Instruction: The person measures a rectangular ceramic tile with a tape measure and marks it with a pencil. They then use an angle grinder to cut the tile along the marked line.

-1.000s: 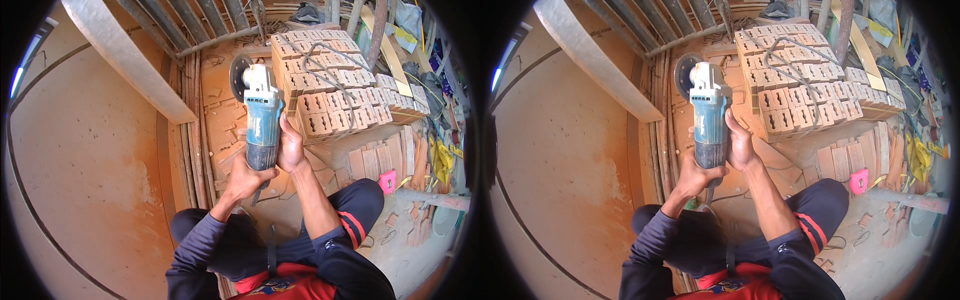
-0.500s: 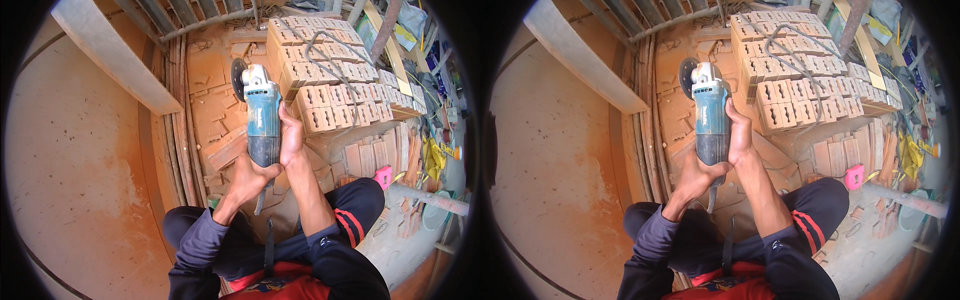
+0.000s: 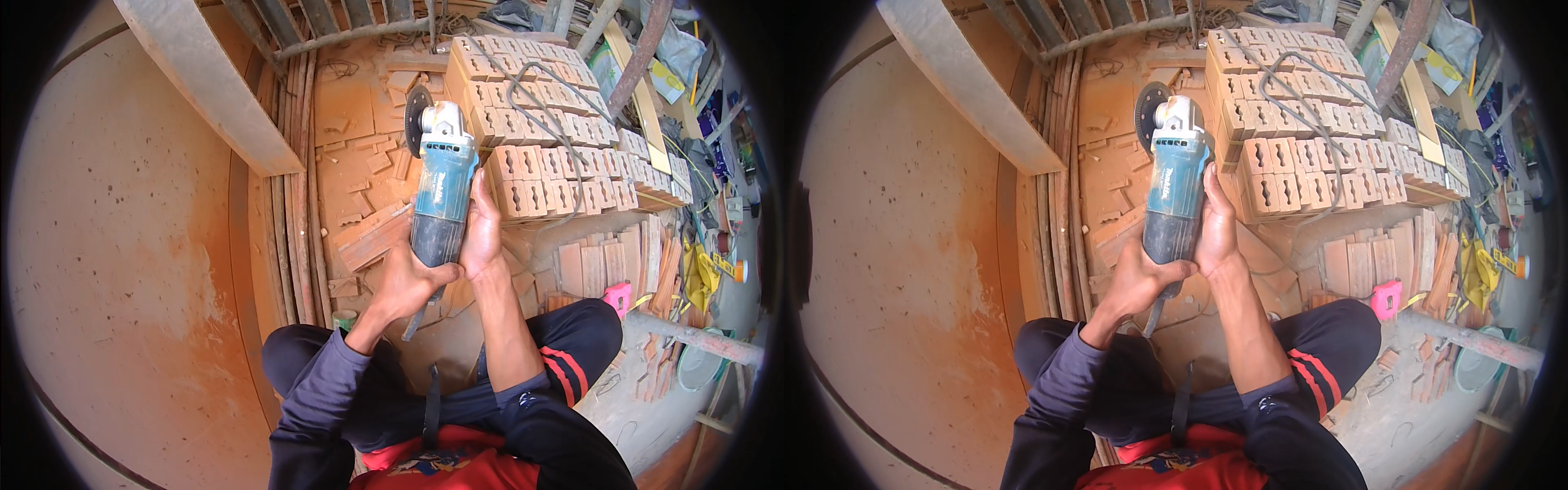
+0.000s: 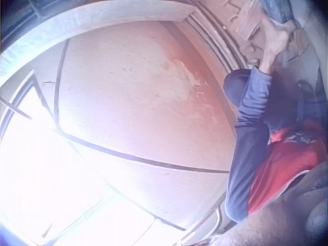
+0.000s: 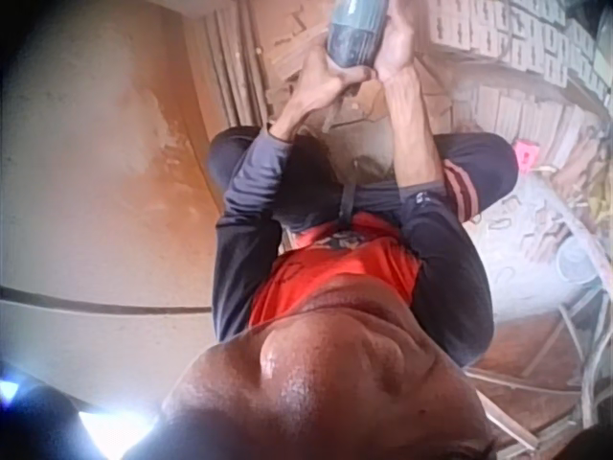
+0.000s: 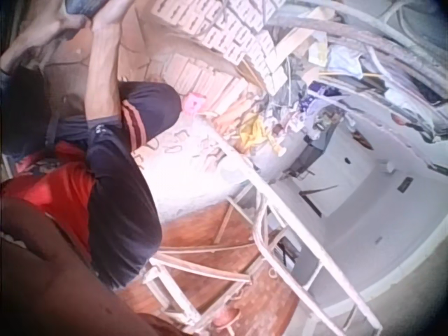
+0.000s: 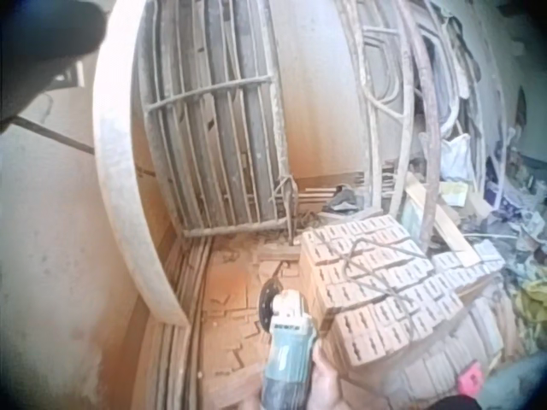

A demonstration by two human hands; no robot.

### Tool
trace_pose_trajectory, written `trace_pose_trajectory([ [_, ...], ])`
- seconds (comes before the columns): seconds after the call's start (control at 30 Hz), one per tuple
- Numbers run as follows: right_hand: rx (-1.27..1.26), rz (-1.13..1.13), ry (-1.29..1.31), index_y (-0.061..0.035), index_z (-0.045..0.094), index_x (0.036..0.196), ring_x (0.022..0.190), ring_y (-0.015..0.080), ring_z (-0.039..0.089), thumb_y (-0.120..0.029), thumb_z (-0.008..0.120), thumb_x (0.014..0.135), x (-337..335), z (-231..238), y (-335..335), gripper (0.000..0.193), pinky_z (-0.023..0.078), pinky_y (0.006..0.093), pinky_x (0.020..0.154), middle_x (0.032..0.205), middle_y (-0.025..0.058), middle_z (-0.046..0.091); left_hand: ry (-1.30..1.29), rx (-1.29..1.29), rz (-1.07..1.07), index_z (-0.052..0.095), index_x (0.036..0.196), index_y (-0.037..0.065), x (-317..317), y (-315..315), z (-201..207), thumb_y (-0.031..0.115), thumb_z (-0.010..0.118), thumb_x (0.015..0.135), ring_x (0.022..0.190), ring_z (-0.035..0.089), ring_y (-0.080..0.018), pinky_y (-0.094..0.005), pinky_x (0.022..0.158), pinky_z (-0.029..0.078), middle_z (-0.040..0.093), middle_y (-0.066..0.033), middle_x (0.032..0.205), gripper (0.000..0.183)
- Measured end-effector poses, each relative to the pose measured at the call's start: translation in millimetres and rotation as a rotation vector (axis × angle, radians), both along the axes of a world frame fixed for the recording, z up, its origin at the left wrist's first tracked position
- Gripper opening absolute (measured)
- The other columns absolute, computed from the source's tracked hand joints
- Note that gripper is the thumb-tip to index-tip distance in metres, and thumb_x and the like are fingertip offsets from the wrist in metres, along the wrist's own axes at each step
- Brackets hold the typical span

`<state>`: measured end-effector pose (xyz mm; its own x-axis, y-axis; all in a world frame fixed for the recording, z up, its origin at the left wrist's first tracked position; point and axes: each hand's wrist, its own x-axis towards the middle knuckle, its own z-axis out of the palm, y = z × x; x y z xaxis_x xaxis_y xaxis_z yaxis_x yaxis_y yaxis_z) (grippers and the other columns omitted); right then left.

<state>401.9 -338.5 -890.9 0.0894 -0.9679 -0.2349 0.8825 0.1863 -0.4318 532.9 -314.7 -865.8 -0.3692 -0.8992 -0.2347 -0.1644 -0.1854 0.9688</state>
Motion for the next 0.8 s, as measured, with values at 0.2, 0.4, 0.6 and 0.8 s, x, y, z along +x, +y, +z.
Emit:
trace_pose_trajectory([
  [0.2,-0.003,0.079,-0.095,-0.0027,0.048,0.128,0.098,0.0318,0.063,-0.056,0.034,0.096,-4.5,1.4,5.7,0.064,0.051,0.0430,0.088,0.109,0.0209,0.062,-0.044,0.088,-0.044,0.051,0.114,-0.007,1.4,-1.1,9.3,0.010,0.075,0.063,0.085,0.061,-0.0175,-0.0302,0.076,0.050,0.063,-0.0123,0.096,0.058],
  [0.4,-0.001,0.009,-0.021,-0.0029,0.054,0.118,0.085,0.0225,0.064,-0.055,0.036,0.096,-3.5,-3.3,1.9,0.059,0.053,0.0373,0.078,0.098,0.0116,0.064,-0.051,0.015,-0.035,0.048,0.117,-0.008,-4.5,-0.5,7.6,0.010,0.074,0.064,0.085,0.061,-0.0184,-0.0306,0.076,0.050,0.062,-0.0131,0.097,0.061],
  [0.6,0.054,0.004,-0.017,-0.0042,0.057,0.112,0.080,0.0204,0.064,-0.051,0.037,0.097,-0.3,-3.3,-7.1,0.053,0.054,0.0345,0.073,0.092,0.0099,0.064,-0.115,0.105,-0.060,0.047,0.118,-0.009,-5.3,-2.7,21.7,0.010,0.073,0.067,0.088,0.061,-0.0201,-0.0317,0.078,0.050,0.061,-0.0146,0.100,0.060],
  [0.8,0.080,0.008,-0.025,-0.0051,0.057,0.110,0.076,0.0184,0.064,-0.056,0.039,0.095,4.7,10.3,-11.4,0.056,0.054,0.0326,0.070,0.088,0.0089,0.064,-0.057,0.067,-0.027,0.048,0.118,-0.009,1.7,-6.0,16.8,0.012,0.075,0.067,0.089,0.061,-0.0203,-0.0323,0.081,0.049,0.062,-0.0138,0.101,0.061],
])
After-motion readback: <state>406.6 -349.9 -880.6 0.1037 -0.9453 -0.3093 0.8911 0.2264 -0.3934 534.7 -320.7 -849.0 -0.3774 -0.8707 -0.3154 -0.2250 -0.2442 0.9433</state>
